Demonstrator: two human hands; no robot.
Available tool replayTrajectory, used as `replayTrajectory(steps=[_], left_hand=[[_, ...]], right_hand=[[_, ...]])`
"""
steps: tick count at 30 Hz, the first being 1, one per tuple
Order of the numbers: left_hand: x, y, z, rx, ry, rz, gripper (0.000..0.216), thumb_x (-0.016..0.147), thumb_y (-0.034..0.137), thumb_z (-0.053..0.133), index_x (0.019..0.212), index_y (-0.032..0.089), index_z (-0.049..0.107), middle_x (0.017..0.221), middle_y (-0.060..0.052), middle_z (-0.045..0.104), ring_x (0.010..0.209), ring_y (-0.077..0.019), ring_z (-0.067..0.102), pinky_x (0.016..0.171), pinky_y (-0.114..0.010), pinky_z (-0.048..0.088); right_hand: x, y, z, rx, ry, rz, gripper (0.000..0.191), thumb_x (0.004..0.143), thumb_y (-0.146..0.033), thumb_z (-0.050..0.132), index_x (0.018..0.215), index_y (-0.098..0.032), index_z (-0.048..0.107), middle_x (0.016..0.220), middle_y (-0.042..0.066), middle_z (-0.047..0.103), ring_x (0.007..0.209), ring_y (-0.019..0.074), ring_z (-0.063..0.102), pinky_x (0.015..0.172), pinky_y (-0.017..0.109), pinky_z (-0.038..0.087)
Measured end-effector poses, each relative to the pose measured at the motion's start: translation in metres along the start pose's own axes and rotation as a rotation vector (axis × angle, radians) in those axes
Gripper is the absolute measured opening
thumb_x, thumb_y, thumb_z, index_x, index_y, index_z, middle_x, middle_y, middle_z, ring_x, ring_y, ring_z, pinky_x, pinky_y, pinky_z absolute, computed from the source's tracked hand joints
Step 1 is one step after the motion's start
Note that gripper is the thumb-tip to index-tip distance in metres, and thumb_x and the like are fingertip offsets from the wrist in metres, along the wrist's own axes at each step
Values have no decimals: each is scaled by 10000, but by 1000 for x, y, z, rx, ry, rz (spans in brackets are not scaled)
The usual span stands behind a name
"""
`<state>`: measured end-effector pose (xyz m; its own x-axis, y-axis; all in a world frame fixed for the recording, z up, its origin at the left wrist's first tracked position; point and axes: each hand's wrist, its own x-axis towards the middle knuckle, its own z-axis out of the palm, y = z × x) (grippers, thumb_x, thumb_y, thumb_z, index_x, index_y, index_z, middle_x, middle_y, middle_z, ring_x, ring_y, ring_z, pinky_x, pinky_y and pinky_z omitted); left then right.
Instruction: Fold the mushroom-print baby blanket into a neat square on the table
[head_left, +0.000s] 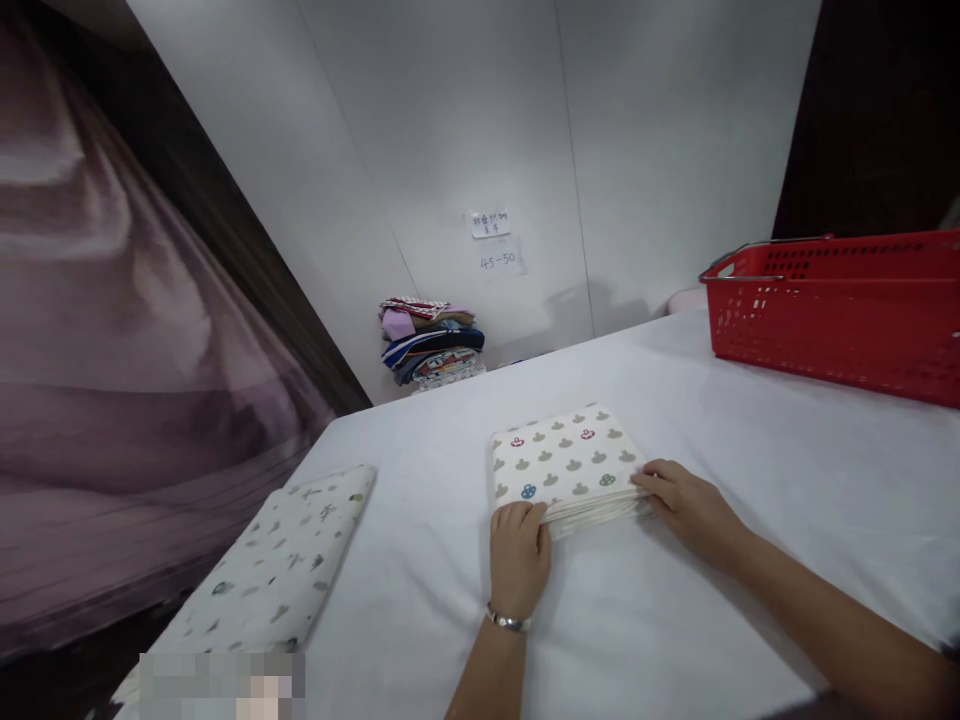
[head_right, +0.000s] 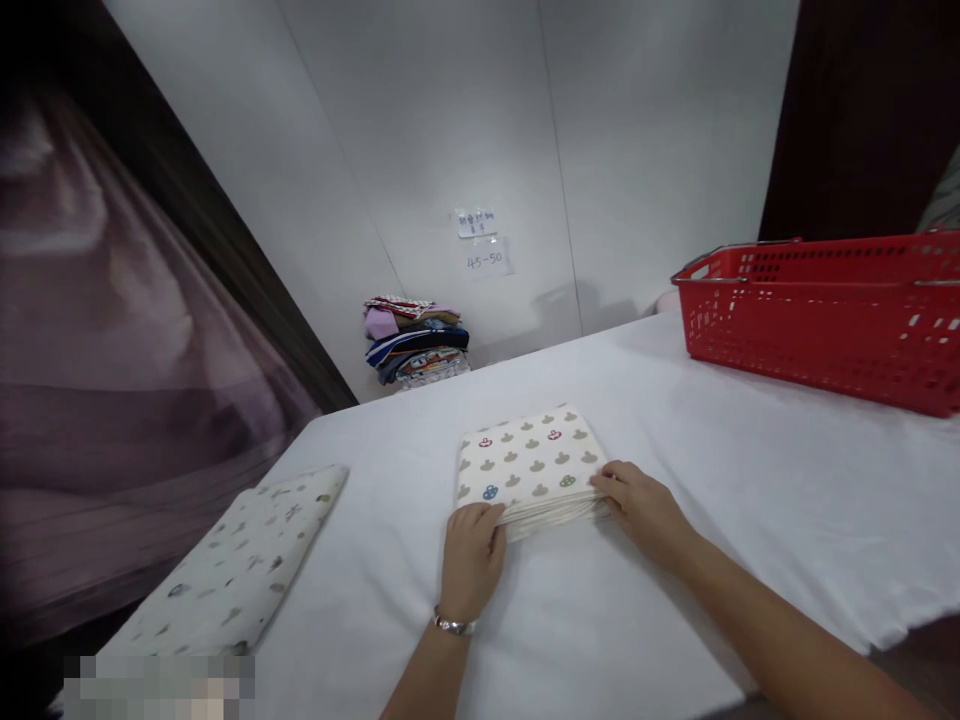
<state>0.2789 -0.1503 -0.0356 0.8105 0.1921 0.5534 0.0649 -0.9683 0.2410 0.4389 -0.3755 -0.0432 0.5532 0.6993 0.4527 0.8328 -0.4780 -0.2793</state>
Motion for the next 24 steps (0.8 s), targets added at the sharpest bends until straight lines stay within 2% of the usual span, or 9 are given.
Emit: replayTrajectory(steps=[4,8,12,17,24], left_hand=[[-1,-1,0,-9,7,10,289,770,87,489,1013,222,570,888,-33,589,863,-174,527,795,-354,416],[-2,1,-1,-43,-7,3,246,792,117,488,999,221,572,895,-39,580,870,-179,516,794,-365,408],[-2,2,-2,-70,-51,-18,210,805,195,526,1009,224,571,913,-46,567,888,-191,500,814,-382,396],[-2,2,-1,-82,-44,-31,236,793,234,565,1029,230,568,922,-44,562,899,-196,494,825,-388,396],[-1,3,3,-96,-16,-111,173,771,202,596,942,229,600,884,-21,562,882,-175,499,830,-365,398]], right_hand=[[1,-8,-4,-43,42,-100,374,768,-161,467,1122,-254,539,1139,60,562,1048,236,495,827,408,428],[4,-21,-3,37,63,-206,347,803,-238,490,1147,-263,530,1154,56,573,1102,244,470,888,438,382],[8,-28,2,102,19,-209,262,865,-250,431,1099,-279,545,1111,40,594,1058,216,496,883,428,382],[11,-29,3,106,-43,-173,216,883,-246,417,1054,-274,545,1079,28,595,1004,194,502,869,407,377],[26,-31,3,89,-106,-233,193,881,-252,421,1001,-259,572,1016,37,611,954,200,520,838,412,376]])
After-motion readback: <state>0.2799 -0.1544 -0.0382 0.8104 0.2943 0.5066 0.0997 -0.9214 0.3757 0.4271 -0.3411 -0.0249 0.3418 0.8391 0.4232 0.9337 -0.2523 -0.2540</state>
